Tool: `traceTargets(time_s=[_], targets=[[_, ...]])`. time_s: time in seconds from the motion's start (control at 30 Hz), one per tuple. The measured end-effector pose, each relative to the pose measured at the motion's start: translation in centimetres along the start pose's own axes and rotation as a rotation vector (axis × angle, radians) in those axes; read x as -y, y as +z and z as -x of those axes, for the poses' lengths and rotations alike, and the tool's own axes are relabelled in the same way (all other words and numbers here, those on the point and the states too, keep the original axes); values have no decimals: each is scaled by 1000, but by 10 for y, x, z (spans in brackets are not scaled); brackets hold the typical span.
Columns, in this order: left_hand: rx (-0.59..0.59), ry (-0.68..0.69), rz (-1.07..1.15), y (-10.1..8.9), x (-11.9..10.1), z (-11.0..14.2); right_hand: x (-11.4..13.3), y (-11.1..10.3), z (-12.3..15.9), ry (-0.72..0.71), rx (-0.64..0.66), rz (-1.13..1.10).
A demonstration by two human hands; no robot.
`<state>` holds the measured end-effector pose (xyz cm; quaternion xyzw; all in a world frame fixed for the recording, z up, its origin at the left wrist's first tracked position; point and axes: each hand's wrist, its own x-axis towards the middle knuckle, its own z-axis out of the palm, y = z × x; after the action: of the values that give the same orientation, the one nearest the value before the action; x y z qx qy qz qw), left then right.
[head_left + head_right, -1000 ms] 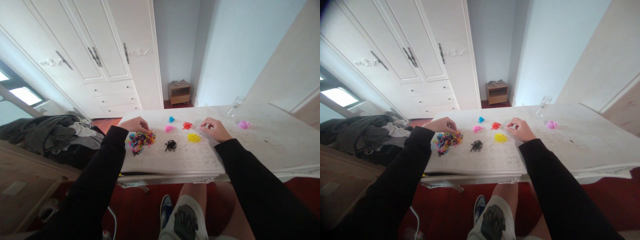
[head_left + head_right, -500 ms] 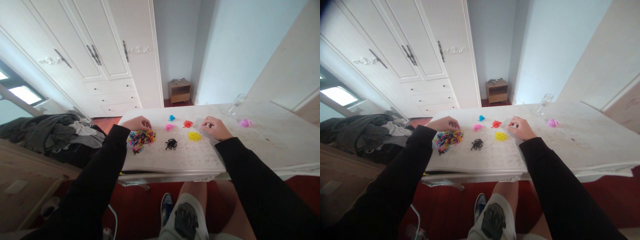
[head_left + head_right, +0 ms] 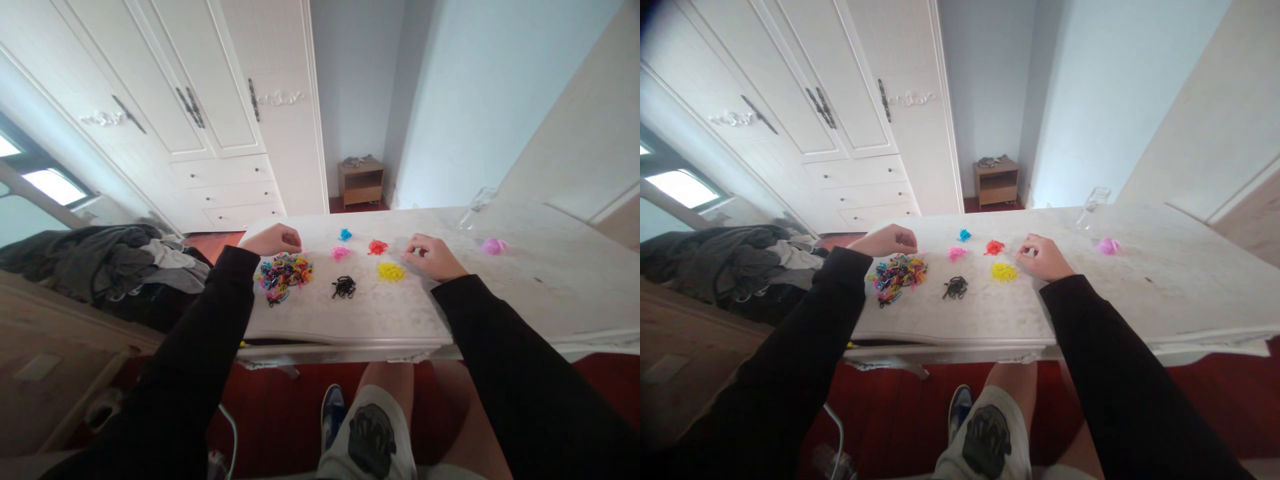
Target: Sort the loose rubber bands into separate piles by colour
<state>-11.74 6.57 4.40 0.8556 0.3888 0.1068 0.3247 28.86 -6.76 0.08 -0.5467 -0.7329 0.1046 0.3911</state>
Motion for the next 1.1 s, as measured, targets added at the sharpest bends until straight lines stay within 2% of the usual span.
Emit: traceTargets(time_s=[0.23, 0.47, 0.67, 0.83, 1.0, 1.1], targets=[[1, -43, -11, -1, -2, 2, 2, 0, 1, -4, 14, 6], [-38, -36, -51, -4, 6, 1, 3, 0, 1, -4, 21, 4], [-37, -95, -105, -6, 12, 2, 2, 0, 1, -7, 24, 14], [3, -140, -7, -6, 14, 3, 2, 0, 1, -14, 32, 16], [0, -116, -21, -8, 14, 3, 2, 0, 2, -10, 36, 21], [-56, -71, -93, -7, 10, 1, 3, 0, 2, -7, 40, 26]])
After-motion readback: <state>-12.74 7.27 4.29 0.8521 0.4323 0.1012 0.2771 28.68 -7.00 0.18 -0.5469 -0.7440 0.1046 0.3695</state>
